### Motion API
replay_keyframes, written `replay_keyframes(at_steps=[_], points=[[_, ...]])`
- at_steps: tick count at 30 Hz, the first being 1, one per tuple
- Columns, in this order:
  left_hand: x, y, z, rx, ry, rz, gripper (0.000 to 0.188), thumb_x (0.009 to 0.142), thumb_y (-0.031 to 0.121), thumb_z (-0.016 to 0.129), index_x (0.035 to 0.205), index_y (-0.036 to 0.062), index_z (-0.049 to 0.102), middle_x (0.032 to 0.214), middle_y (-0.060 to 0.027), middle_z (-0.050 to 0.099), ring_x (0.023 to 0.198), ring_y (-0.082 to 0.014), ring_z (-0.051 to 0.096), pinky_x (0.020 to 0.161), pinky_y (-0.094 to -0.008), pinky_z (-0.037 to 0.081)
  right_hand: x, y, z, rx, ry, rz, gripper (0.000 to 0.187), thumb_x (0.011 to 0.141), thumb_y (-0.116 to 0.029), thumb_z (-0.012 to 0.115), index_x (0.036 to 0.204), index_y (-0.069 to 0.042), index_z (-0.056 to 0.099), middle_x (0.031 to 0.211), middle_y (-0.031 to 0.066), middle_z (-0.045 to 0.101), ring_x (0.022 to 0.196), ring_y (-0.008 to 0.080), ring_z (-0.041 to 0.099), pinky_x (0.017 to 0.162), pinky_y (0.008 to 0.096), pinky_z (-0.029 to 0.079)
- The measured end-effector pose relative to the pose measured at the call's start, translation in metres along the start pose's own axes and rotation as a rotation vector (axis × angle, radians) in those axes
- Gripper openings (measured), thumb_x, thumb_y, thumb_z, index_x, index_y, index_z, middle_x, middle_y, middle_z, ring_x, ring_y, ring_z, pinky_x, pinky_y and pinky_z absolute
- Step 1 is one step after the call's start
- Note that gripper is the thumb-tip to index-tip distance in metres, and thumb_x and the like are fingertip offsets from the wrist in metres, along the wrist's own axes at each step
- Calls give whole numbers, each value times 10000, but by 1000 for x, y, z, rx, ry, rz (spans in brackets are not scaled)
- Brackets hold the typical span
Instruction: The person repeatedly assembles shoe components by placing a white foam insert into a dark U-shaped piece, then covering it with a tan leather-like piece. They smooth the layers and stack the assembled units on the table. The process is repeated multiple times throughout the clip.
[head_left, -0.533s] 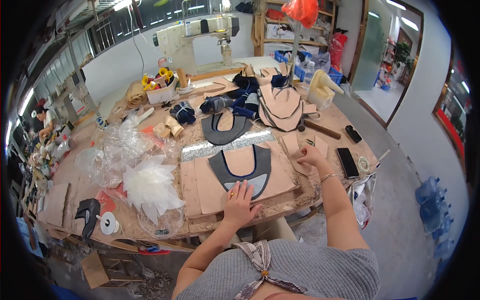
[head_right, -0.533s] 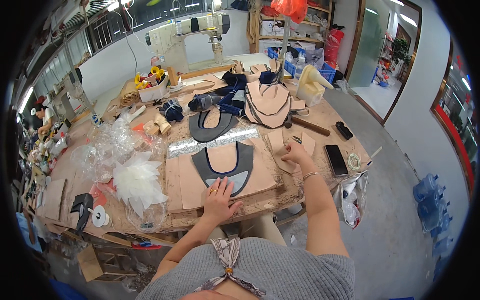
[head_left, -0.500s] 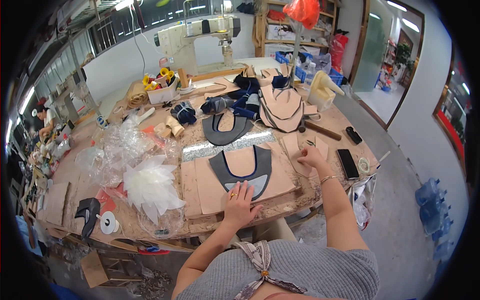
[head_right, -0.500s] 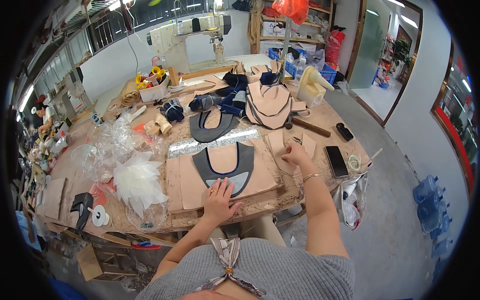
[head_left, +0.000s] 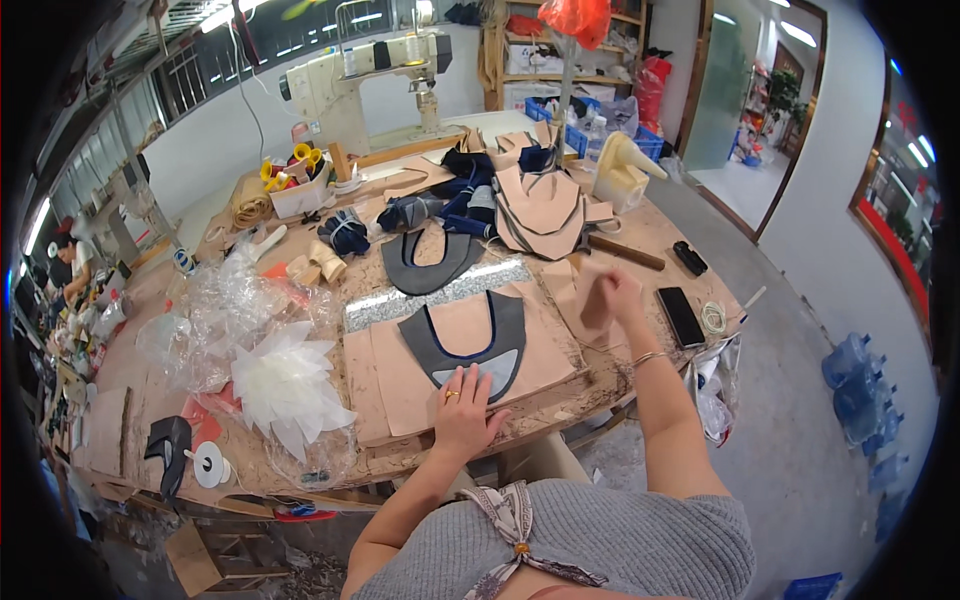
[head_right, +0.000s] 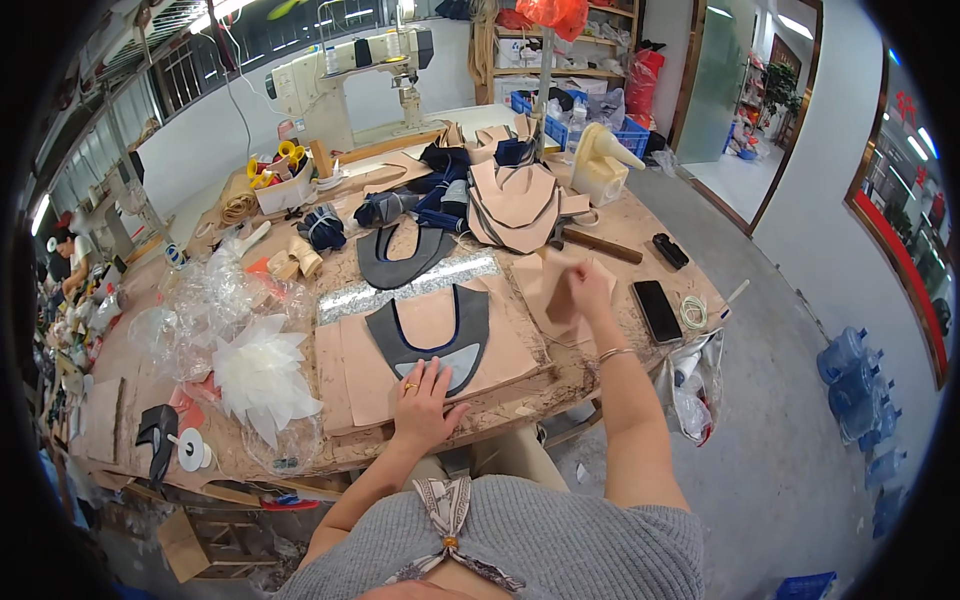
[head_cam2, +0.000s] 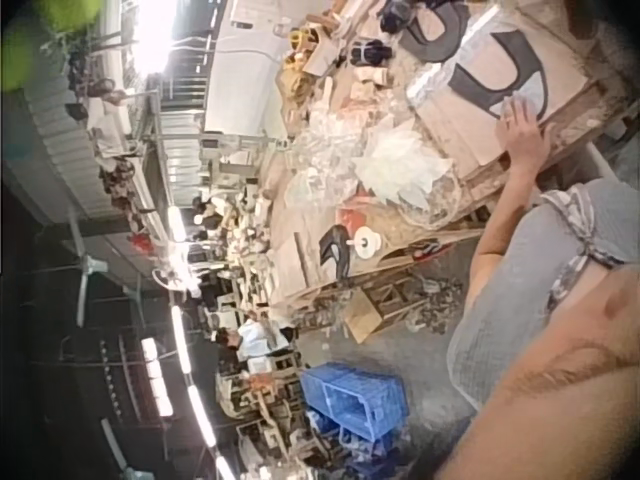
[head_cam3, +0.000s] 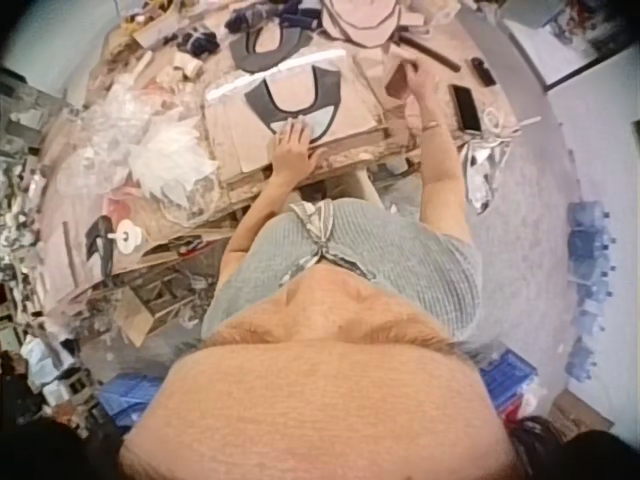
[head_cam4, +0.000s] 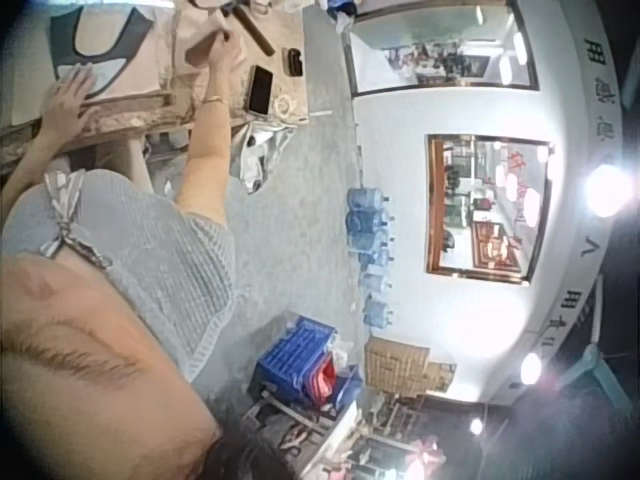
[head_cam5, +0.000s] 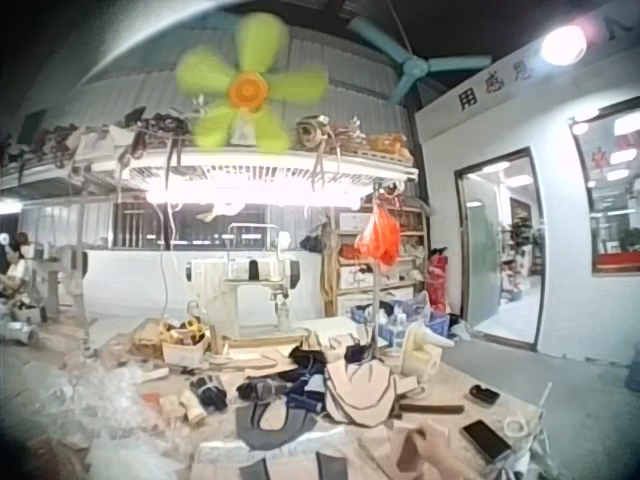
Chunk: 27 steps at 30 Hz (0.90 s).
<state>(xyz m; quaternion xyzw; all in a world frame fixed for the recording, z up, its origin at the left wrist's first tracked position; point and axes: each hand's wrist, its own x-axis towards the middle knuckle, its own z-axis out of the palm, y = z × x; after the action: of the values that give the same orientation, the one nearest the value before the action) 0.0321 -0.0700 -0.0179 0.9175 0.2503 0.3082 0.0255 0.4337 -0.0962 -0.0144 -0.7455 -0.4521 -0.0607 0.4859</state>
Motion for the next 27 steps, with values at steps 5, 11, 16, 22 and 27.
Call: replay_keyframes(at_steps=[5,11,16,22,27], points=[[2,0,-7,-164,92,-53,600,784,367,716,1246,18,559,1340,-216,497,1248,-398,445,1047,-474,335,46,-57,-41,354,221,43,180,953,-167,560,990,0,617,826,43,638,750,125,563,702,269,465],[19,7,-21,-1436,32,-437,493,915,244,651,1329,20,507,1311,-119,534,1136,-194,530,961,-322,432,-40,-190,-11,358,-337,-300,128,849,-128,656,954,-55,657,796,33,635,764,167,624,711,259,482],[26,10,-34,-1709,159,-691,393,981,155,518,1340,-1,477,1221,-80,580,1091,-163,569,912,-296,469,-100,-233,-5,26,-183,-626,164,829,-175,687,956,-71,688,818,76,631,838,241,637,693,311,504],[43,-12,-60,-1674,24,-661,396,953,172,560,1315,13,526,1095,-37,626,987,-107,587,803,-280,507,-122,-194,7,1150,-972,809,388,972,-341,542,1153,-4,605,1023,63,652,850,129,613,708,292,515],[91,-37,-108,-883,-164,-521,451,864,137,674,1271,-1,540,1031,-57,660,820,-147,638,718,-280,523,-68,-200,31,876,-697,303,321,872,-196,672,1078,46,630,925,53,681,782,106,631,691,244,511]])
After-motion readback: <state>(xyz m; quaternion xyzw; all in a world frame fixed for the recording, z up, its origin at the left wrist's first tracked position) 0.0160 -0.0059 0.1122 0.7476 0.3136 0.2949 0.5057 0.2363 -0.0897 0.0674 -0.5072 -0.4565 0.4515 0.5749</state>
